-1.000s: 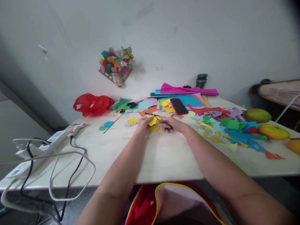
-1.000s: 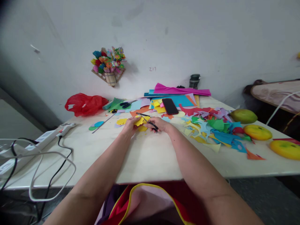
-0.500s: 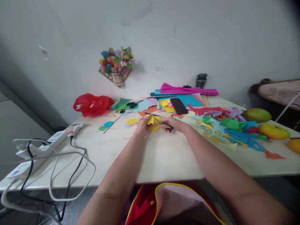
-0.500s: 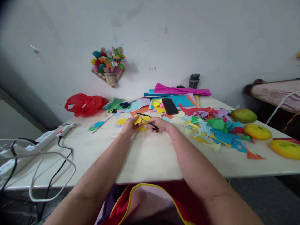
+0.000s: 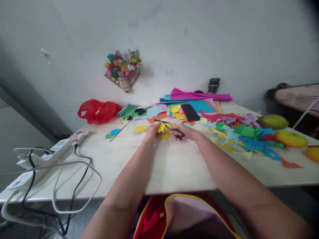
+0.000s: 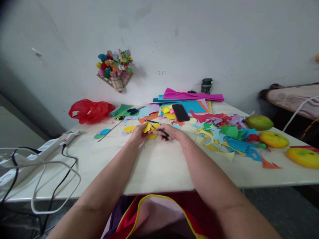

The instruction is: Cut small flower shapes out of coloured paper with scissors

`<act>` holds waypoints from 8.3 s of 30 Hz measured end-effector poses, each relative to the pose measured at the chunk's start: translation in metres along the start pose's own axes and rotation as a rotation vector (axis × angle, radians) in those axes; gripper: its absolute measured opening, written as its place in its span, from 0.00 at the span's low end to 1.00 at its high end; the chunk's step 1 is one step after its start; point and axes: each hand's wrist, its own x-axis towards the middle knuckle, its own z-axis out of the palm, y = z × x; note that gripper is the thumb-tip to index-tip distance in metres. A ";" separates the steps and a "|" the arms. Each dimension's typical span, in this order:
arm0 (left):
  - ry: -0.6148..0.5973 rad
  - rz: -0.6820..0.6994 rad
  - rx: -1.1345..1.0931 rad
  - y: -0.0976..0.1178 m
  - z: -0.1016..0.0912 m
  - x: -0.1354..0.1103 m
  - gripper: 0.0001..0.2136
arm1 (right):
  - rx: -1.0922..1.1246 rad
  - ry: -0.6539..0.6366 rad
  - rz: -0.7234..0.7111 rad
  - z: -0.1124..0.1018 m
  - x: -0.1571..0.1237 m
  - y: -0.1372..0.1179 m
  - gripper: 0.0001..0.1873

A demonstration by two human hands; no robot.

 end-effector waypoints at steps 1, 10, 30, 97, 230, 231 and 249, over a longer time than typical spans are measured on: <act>-0.001 -0.006 0.006 0.000 0.000 0.000 0.07 | 0.001 0.000 -0.001 0.000 0.000 0.000 0.15; -0.041 0.005 0.017 -0.002 0.003 -0.002 0.09 | 0.068 0.026 0.018 0.004 0.002 -0.001 0.14; -0.146 0.051 0.072 -0.001 0.001 -0.003 0.11 | 0.164 0.112 0.060 0.007 0.004 0.000 0.15; -0.361 0.115 0.191 -0.010 0.001 -0.001 0.18 | 0.028 0.568 -0.107 -0.002 0.030 0.020 0.14; 0.128 0.232 -0.146 -0.008 0.008 0.004 0.16 | 0.307 0.261 0.051 0.022 0.002 -0.021 0.09; 0.124 0.235 -0.144 -0.008 0.007 0.004 0.16 | 0.300 0.262 0.054 0.022 0.003 -0.020 0.09; 0.011 0.245 -0.067 -0.008 0.001 0.006 0.16 | 0.190 0.221 0.012 0.016 0.004 -0.011 0.11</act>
